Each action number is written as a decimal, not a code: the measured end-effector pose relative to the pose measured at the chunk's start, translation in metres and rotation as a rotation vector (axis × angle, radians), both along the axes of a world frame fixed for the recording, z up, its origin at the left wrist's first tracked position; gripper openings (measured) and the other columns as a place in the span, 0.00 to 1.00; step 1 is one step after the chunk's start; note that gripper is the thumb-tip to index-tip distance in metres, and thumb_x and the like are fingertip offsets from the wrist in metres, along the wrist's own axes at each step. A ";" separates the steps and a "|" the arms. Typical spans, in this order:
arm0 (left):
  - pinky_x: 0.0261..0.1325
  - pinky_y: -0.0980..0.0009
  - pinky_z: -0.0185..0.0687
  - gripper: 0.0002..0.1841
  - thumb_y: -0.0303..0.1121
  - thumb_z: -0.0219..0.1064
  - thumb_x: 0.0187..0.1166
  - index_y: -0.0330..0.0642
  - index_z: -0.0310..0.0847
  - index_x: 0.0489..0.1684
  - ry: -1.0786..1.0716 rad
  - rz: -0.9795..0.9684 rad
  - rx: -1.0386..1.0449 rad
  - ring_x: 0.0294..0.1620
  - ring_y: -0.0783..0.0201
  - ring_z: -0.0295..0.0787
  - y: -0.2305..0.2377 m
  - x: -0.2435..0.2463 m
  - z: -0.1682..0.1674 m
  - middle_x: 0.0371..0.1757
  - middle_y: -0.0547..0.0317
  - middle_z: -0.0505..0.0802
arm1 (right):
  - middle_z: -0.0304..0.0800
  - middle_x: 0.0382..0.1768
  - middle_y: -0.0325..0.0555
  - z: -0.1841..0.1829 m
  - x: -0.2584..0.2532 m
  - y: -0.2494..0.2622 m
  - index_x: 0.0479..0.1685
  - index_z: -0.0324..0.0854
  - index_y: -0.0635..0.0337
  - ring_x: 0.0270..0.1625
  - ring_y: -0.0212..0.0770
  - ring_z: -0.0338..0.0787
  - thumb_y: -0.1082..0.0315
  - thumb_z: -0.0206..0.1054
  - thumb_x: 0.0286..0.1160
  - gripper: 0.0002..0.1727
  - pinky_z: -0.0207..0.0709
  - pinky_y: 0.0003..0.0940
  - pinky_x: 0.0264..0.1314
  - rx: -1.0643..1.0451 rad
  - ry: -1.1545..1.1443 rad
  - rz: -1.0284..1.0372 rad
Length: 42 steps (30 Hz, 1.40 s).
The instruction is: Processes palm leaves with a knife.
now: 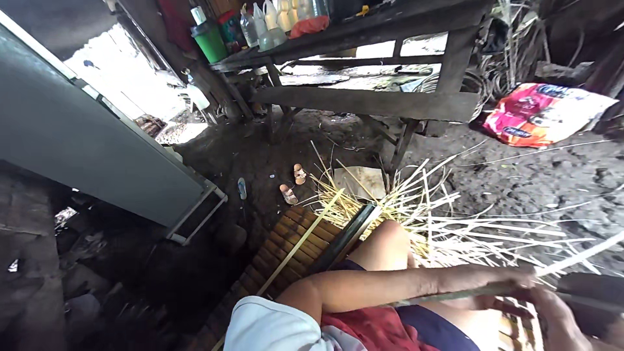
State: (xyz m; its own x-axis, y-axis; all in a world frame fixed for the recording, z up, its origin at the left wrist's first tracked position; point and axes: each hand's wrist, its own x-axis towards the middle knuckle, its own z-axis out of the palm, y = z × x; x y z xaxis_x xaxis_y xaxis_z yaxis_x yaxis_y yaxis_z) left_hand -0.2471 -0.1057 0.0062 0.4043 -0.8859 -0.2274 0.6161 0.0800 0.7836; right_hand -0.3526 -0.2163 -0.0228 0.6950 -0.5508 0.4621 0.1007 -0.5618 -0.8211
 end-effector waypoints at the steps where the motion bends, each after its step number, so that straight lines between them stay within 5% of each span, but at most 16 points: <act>1: 0.53 0.70 0.81 0.23 0.40 0.36 0.96 0.36 0.77 0.57 0.018 0.093 0.029 0.44 0.71 0.83 -0.002 -0.001 -0.004 0.44 0.61 0.87 | 0.92 0.41 0.57 -0.001 -0.002 0.001 0.49 0.83 0.82 0.44 0.30 0.92 0.61 0.72 0.78 0.23 0.86 0.29 0.55 0.000 0.019 -0.007; 4: 0.32 0.78 0.75 0.25 0.46 0.38 0.96 0.38 0.74 0.38 0.270 0.529 0.177 0.24 0.73 0.75 -0.011 0.013 -0.012 0.26 0.63 0.80 | 0.91 0.32 0.50 -0.003 -0.010 0.028 0.40 0.86 0.76 0.35 0.26 0.90 0.55 0.70 0.79 0.24 0.85 0.27 0.44 -0.105 0.033 0.117; 7: 0.41 0.78 0.80 0.23 0.48 0.37 0.97 0.40 0.74 0.49 0.202 0.285 0.158 0.35 0.74 0.82 0.010 0.017 0.022 0.37 0.62 0.85 | 0.94 0.34 0.57 0.005 -0.010 0.036 0.38 0.90 0.71 0.38 0.41 0.94 0.45 0.72 0.75 0.29 0.86 0.42 0.47 -0.224 0.065 0.034; 11: 0.50 0.77 0.82 0.19 0.46 0.48 0.94 0.45 0.82 0.58 -0.114 -0.046 0.108 0.43 0.76 0.85 0.034 -0.006 0.044 0.43 0.68 0.89 | 0.89 0.31 0.45 0.021 -0.006 0.012 0.38 0.86 0.65 0.33 0.31 0.89 0.54 0.74 0.74 0.19 0.85 0.34 0.39 -0.067 0.001 -0.162; 14: 0.40 0.80 0.84 0.22 0.54 0.43 0.94 0.52 0.81 0.48 0.007 0.213 0.144 0.35 0.79 0.86 0.031 -0.008 0.025 0.36 0.71 0.90 | 0.88 0.27 0.43 0.019 -0.010 0.037 0.39 0.86 0.65 0.26 0.31 0.87 0.61 0.75 0.73 0.13 0.85 0.31 0.28 -0.002 -0.027 -0.022; 16: 0.45 0.78 0.83 0.21 0.53 0.35 0.95 0.55 0.70 0.42 0.173 0.290 0.202 0.38 0.77 0.85 0.025 0.005 0.025 0.36 0.71 0.84 | 0.88 0.22 0.41 0.012 -0.007 0.055 0.30 0.88 0.63 0.24 0.30 0.86 0.54 0.78 0.68 0.19 0.84 0.31 0.28 -0.083 -0.015 0.086; 18: 0.54 0.74 0.83 0.24 0.58 0.37 0.93 0.59 0.75 0.37 0.238 0.160 0.078 0.45 0.75 0.86 0.024 0.012 0.012 0.39 0.73 0.87 | 0.84 0.18 0.41 0.009 -0.006 0.056 0.20 0.85 0.60 0.22 0.32 0.83 0.46 0.77 0.69 0.25 0.78 0.32 0.26 -0.230 -0.023 0.078; 21: 0.50 0.79 0.83 0.23 0.55 0.41 0.94 0.56 0.80 0.59 -0.021 -0.105 0.008 0.45 0.79 0.86 0.030 0.007 0.004 0.46 0.72 0.90 | 0.92 0.34 0.50 0.013 -0.015 0.037 0.40 0.89 0.67 0.35 0.38 0.91 0.55 0.77 0.73 0.20 0.86 0.36 0.40 -0.183 0.034 -0.065; 22: 0.53 0.78 0.83 0.18 0.50 0.44 0.94 0.56 0.77 0.63 -0.057 -0.133 -0.008 0.47 0.78 0.84 0.030 0.003 0.003 0.48 0.72 0.87 | 0.89 0.31 0.47 0.010 -0.015 0.033 0.39 0.86 0.66 0.32 0.35 0.89 0.56 0.77 0.73 0.18 0.83 0.32 0.34 -0.156 0.027 -0.128; 25: 0.39 0.80 0.80 0.20 0.53 0.44 0.93 0.56 0.82 0.46 -0.001 0.131 0.114 0.35 0.79 0.83 0.025 -0.001 0.005 0.36 0.73 0.87 | 0.87 0.30 0.46 0.006 -0.012 0.048 0.38 0.86 0.65 0.30 0.34 0.86 0.58 0.78 0.72 0.16 0.82 0.31 0.33 -0.078 -0.014 -0.059; 29: 0.59 0.70 0.82 0.24 0.62 0.37 0.92 0.61 0.73 0.37 0.169 0.249 0.015 0.50 0.71 0.86 0.026 0.020 -0.018 0.42 0.72 0.87 | 0.84 0.17 0.41 0.001 -0.009 0.072 0.18 0.84 0.59 0.21 0.33 0.83 0.45 0.78 0.68 0.26 0.78 0.33 0.28 -0.235 -0.014 0.091; 32: 0.50 0.74 0.85 0.26 0.60 0.40 0.92 0.56 0.81 0.55 -0.079 -0.045 0.042 0.48 0.75 0.87 0.040 0.012 -0.007 0.52 0.71 0.91 | 0.88 0.30 0.51 0.011 -0.013 0.047 0.35 0.85 0.68 0.32 0.38 0.88 0.56 0.78 0.72 0.19 0.83 0.36 0.36 -0.167 0.023 -0.044; 34: 0.54 0.75 0.83 0.18 0.47 0.44 0.94 0.54 0.76 0.67 -0.036 -0.106 0.019 0.48 0.76 0.85 0.035 0.001 -0.001 0.51 0.69 0.87 | 0.90 0.32 0.45 0.008 -0.011 0.035 0.39 0.85 0.65 0.34 0.30 0.89 0.59 0.77 0.73 0.15 0.84 0.25 0.38 -0.115 0.002 -0.155; 37: 0.51 0.74 0.81 0.20 0.43 0.38 0.96 0.52 0.74 0.35 0.126 0.292 0.091 0.38 0.74 0.83 0.012 0.006 0.011 0.31 0.71 0.84 | 0.87 0.30 0.47 -0.002 -0.014 0.061 0.38 0.85 0.66 0.31 0.34 0.86 0.59 0.78 0.72 0.16 0.82 0.31 0.34 -0.086 0.005 -0.028; 40: 0.59 0.68 0.82 0.23 0.57 0.40 0.94 0.57 0.72 0.33 0.195 0.353 0.008 0.49 0.69 0.87 0.018 0.028 -0.013 0.38 0.70 0.86 | 0.86 0.18 0.43 -0.009 -0.009 0.082 0.18 0.85 0.60 0.24 0.35 0.85 0.45 0.78 0.67 0.26 0.82 0.35 0.34 -0.256 0.007 0.087; 42: 0.64 0.67 0.80 0.25 0.49 0.31 0.96 0.48 0.75 0.46 0.073 0.247 0.001 0.58 0.70 0.85 0.017 0.029 -0.008 0.51 0.67 0.88 | 0.86 0.20 0.47 -0.006 -0.009 0.068 0.23 0.85 0.63 0.24 0.37 0.86 0.47 0.76 0.71 0.26 0.82 0.37 0.31 -0.217 0.054 0.050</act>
